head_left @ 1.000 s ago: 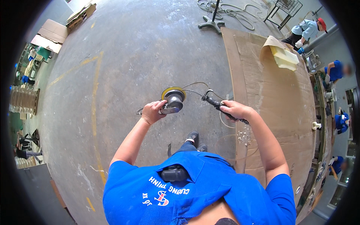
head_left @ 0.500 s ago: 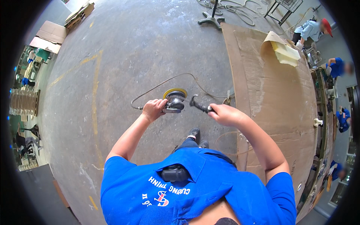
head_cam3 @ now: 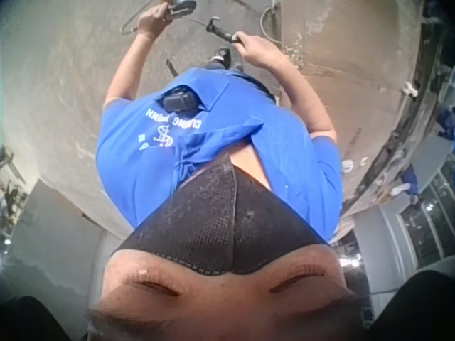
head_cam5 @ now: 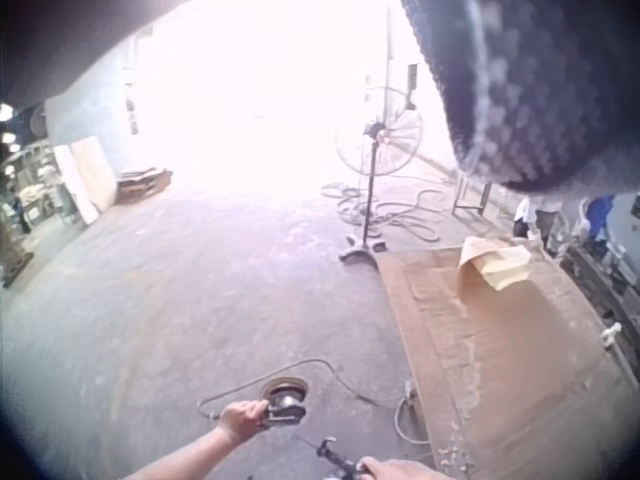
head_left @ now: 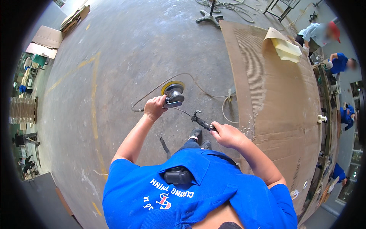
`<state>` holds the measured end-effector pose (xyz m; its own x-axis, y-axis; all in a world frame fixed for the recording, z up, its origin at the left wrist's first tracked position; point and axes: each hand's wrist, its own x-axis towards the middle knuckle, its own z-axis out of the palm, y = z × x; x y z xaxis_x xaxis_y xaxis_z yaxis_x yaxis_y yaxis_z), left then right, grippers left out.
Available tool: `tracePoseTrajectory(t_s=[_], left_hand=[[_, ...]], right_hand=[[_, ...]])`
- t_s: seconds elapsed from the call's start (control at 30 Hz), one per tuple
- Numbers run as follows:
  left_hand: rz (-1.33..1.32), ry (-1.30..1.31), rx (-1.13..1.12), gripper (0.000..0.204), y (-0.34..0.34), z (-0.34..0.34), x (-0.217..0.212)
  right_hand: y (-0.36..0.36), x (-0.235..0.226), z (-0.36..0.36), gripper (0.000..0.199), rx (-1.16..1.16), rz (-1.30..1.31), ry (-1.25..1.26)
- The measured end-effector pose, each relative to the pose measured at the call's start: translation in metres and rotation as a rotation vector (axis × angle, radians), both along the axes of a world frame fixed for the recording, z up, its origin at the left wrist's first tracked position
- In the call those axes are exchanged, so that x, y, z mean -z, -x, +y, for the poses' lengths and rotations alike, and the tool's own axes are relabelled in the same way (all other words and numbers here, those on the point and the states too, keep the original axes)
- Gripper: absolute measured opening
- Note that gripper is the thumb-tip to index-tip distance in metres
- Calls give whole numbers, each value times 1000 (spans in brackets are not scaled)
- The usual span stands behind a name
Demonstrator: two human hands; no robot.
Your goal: The person coils a transparent hose and a dark hose, then connects the transparent hose to a wall-mounted valve. They also handle a handheld sander and place it on a workbench.
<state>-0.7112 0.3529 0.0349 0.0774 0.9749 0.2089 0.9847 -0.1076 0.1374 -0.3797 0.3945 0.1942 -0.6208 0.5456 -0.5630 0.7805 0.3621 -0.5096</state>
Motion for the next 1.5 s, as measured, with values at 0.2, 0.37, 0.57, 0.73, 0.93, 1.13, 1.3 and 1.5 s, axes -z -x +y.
tracePoseTrajectory(t_s=[0.2,0.37,0.57,0.73,0.93,1.13,1.3,1.5], left_hand=[[-244,57,-168,54,-14,3,3],[-1094,88,-315,40,-30,14,17],[-1585,390,-589,24,-35,35,25],[-1229,488,-257,25,-77,86,14],[-669,595,341,37,-246,139,-6],[-551,862,796,28,-460,85,-10],[-572,1180,893,25,-621,-10,-14],[-708,1360,904,29,-723,-90,14]], right_hand=[[1,19,-22,30,89,65,35],[-6,47,-31,31,235,144,117],[-50,77,-43,36,337,341,151],[-102,86,-68,36,588,516,379],[-202,71,-180,21,1036,376,482],[-231,59,-354,26,1758,750,298],[-221,76,-439,18,2132,604,93],[-219,92,-476,16,2313,812,148]])
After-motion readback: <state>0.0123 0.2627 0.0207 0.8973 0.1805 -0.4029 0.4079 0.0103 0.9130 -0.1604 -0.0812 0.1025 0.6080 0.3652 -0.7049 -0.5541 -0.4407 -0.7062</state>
